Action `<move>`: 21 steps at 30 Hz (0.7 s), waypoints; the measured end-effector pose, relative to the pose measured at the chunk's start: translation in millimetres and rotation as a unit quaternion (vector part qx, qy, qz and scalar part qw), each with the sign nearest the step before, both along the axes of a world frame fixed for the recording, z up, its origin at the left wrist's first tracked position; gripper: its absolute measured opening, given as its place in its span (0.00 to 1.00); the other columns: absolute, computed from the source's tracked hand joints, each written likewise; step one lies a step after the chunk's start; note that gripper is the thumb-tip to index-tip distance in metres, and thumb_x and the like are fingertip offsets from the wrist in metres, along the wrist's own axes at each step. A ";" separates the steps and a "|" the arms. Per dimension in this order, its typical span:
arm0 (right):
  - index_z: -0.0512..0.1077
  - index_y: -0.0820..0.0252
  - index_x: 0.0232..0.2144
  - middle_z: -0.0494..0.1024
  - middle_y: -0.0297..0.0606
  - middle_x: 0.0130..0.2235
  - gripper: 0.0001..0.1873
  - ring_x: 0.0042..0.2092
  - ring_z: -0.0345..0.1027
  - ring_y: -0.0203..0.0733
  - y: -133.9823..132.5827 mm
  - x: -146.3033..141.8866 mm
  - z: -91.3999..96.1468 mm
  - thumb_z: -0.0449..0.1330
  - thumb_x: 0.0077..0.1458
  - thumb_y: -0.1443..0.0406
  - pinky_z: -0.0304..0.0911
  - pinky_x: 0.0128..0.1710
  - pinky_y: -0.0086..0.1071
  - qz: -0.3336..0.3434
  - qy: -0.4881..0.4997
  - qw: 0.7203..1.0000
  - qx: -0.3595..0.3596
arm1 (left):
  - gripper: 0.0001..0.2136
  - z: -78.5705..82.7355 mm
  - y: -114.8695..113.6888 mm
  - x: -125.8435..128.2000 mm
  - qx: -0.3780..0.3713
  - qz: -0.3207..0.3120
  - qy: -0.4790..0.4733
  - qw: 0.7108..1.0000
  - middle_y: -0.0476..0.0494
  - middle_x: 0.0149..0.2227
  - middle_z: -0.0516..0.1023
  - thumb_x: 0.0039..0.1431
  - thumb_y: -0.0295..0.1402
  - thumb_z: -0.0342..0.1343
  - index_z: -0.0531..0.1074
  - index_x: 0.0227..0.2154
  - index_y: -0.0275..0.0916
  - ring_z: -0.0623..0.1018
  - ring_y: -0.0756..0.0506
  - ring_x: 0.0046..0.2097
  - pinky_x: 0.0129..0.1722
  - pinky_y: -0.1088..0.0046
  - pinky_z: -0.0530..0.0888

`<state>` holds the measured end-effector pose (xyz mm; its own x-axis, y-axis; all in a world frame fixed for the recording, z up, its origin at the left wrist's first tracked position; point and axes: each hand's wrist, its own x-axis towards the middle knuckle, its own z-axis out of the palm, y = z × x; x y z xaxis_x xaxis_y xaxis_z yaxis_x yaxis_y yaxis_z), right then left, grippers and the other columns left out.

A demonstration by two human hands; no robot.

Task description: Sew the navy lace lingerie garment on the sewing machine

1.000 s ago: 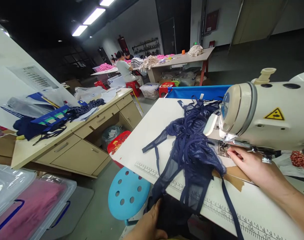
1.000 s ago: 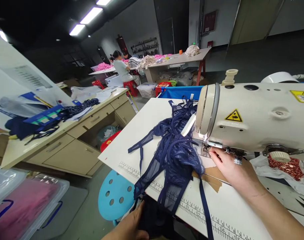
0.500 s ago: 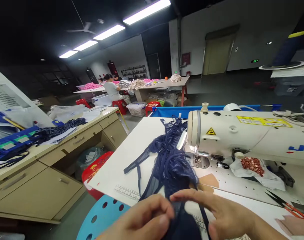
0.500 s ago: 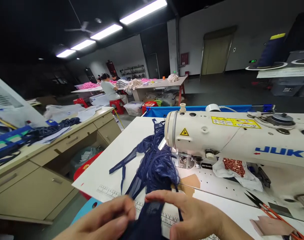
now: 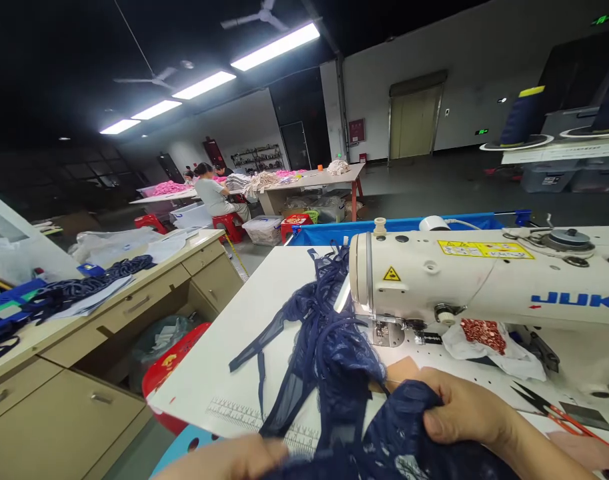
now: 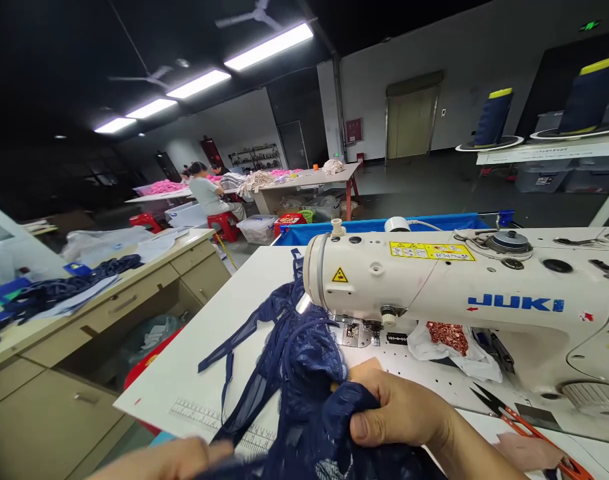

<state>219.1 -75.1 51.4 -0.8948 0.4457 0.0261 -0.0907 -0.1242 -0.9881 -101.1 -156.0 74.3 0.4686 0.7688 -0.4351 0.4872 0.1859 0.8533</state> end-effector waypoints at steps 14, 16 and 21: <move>0.67 0.55 0.42 0.74 0.31 0.33 0.16 0.22 0.67 0.34 16.6 -17.2 -33.0 0.55 0.56 0.53 0.63 0.21 0.28 -0.137 -0.231 0.963 0.027 | 0.13 47.2 150.8 14.2 0.622 -0.038 0.494 0.606 0.39 0.41 0.70 0.55 0.20 0.46 0.69 0.39 0.39 0.69 0.39 0.47 0.55 0.54 0.59; 0.68 0.56 0.40 0.75 0.33 0.35 0.14 0.30 0.71 0.39 23.9 -15.4 -40.6 0.56 0.56 0.55 0.67 0.31 0.31 -0.168 -0.224 0.958 0.063 | 0.16 18.4 173.7 34.5 0.610 0.009 0.450 0.652 0.36 0.54 0.65 0.56 0.20 0.46 0.67 0.46 0.37 0.62 0.39 0.57 0.60 0.55 0.53; 0.69 0.59 0.35 0.76 0.36 0.37 0.14 0.41 0.69 0.45 35.3 -11.3 -51.7 0.54 0.57 0.54 0.64 0.42 0.36 -0.203 -0.225 0.948 0.096 | 0.21 -43.9 152.5 84.5 0.524 0.071 0.377 0.761 0.30 0.60 0.59 0.61 0.29 0.47 0.57 0.57 0.32 0.59 0.36 0.61 0.60 0.48 0.54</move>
